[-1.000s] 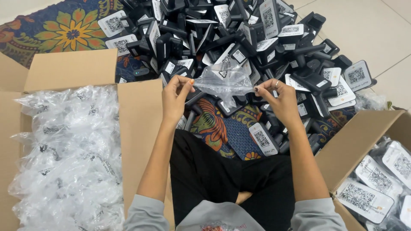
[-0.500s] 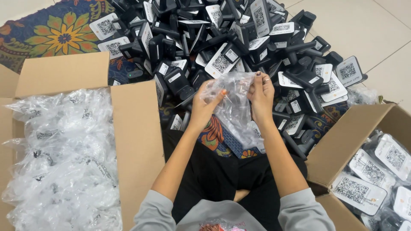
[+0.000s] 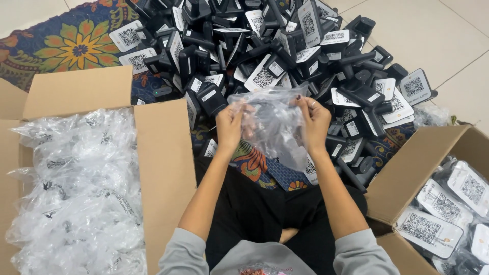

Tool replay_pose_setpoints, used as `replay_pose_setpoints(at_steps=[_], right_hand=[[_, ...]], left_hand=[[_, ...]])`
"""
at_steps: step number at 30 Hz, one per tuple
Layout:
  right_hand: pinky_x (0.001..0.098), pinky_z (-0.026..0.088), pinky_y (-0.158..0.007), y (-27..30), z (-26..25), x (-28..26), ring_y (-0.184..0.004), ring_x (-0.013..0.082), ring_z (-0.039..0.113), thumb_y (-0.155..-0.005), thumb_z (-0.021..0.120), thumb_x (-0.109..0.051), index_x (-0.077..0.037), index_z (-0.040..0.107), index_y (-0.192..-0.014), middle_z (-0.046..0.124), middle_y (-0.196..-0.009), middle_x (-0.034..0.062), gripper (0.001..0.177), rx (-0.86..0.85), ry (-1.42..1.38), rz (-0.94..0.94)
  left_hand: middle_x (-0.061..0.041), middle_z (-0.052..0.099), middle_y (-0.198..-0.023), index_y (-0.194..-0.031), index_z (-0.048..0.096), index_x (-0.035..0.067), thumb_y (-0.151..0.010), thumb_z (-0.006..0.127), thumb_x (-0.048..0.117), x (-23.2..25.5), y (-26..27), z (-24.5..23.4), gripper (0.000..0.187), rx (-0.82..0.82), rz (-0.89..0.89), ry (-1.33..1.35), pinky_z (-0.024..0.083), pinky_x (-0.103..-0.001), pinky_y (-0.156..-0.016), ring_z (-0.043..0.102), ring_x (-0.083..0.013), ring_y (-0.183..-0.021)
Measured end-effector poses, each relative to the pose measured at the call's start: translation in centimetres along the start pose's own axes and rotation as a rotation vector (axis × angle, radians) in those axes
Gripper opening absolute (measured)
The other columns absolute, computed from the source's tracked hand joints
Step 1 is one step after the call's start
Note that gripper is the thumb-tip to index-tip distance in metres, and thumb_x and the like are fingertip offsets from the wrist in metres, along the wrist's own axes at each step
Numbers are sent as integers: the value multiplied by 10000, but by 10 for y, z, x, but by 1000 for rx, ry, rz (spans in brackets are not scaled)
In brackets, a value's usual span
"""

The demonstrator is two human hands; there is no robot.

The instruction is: The person takes handheld barcode scanners, places each into a plastic bag, and then organizes them into a cardboard box.

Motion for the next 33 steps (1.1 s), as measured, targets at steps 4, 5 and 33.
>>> replay_pose_setpoints(at_steps=[4,5,33], right_hand=[[208,293,-508,-5,-24,14,-550,53,406,-1128,574,-296,-33,773,-1068,551,-675,-12,335,15,-129,72],[212,423,-627,-5,-25,12,-667,65,529,-1145,521,-310,-38,717,-1153,621,-789,12,336,-46,-231,106],[278,568,-929,16,-21,-36,-1010,95,708,-882,755,-36,-30,681,-1129,739,-1084,41,258,-432,-200,0]], left_hand=[[-62,670,-611,-1004,738,22,-1114,474,201,3,-3,-22,337,108,-144,143,387,-237,-379,556,-96,-427],[-74,700,-735,-1096,711,21,-1117,473,196,2,-3,-23,296,107,-95,255,462,-230,-478,623,-98,-551],[1,697,-812,-1083,735,21,-1036,649,301,5,-19,-38,296,-124,-134,41,468,-195,-601,593,-34,-689]])
Point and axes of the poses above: each hand's wrist, its own y-axis away from the middle knuckle, its own z-axis out of the palm, x = y × z, the point moved 3 cm from there along -y, towards the middle knuckle
